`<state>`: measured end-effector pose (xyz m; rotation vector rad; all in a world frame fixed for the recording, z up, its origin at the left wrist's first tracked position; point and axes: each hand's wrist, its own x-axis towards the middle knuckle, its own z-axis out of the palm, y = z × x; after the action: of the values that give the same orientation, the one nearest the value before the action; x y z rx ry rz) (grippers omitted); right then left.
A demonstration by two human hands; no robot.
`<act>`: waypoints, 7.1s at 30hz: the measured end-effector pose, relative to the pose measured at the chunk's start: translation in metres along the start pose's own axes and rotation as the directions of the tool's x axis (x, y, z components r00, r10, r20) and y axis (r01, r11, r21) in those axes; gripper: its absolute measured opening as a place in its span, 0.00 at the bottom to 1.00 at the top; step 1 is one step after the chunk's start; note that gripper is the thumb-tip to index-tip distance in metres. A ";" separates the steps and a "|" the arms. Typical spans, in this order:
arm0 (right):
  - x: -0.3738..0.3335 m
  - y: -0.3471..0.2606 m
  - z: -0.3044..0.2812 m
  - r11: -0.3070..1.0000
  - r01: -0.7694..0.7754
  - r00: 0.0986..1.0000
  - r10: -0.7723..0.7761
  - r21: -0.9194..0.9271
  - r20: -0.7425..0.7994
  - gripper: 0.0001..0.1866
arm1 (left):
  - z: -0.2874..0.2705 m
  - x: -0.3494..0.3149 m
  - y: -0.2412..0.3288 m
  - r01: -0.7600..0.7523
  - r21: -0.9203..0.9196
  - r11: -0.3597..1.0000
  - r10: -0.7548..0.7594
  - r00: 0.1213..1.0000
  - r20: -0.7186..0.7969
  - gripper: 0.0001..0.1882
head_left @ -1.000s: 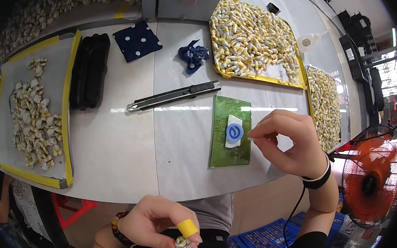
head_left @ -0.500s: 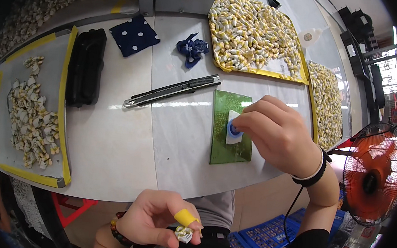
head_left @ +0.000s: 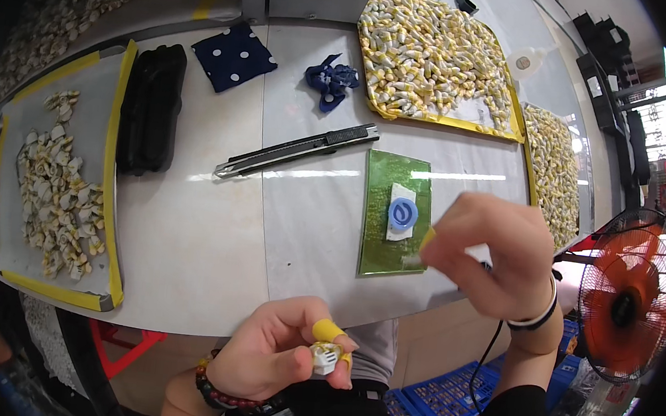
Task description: The person repeatedly picks small white and yellow components from a tray, applies a blue substance from a small pad, and assembles them by hand. The assembled units are placed into a separate tray on the table.
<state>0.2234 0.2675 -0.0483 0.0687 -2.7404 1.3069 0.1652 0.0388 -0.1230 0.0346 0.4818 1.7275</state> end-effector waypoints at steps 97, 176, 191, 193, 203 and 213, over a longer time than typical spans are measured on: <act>-0.096 0.141 -0.162 0.627 -0.619 0.783 0.451 -0.473 -0.427 0.08 | -0.001 0.011 -0.003 -0.265 0.252 0.931 0.169 0.923 0.345 0.20; -0.025 -0.010 0.037 0.940 0.253 0.958 -0.210 0.229 -0.198 0.10 | 0.002 0.013 0.009 -0.612 0.756 0.231 0.538 0.728 0.425 0.17; -0.019 0.001 0.042 0.851 0.494 0.869 -0.487 0.177 -0.082 0.05 | 0.005 0.010 0.005 -0.575 0.810 0.115 0.522 0.729 0.443 0.15; -0.019 0.000 0.041 0.845 0.501 0.865 -0.498 0.186 -0.065 0.05 | 0.005 0.010 0.005 -0.590 0.798 0.123 0.530 0.719 0.450 0.15; -0.019 -0.001 0.038 0.844 0.491 0.869 -0.492 0.215 -0.053 0.06 | 0.007 0.012 0.003 -0.643 0.756 0.123 0.551 0.678 0.487 0.15; -0.025 -0.009 0.039 0.869 0.494 0.862 -0.495 -0.038 -0.108 0.09 | 0.011 0.013 -0.004 -0.529 0.848 0.027 0.659 0.647 0.383 0.17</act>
<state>0.2462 0.2314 -0.0686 0.6325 -2.3958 1.1068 0.1695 0.0549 -0.1172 1.1850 1.7646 1.9971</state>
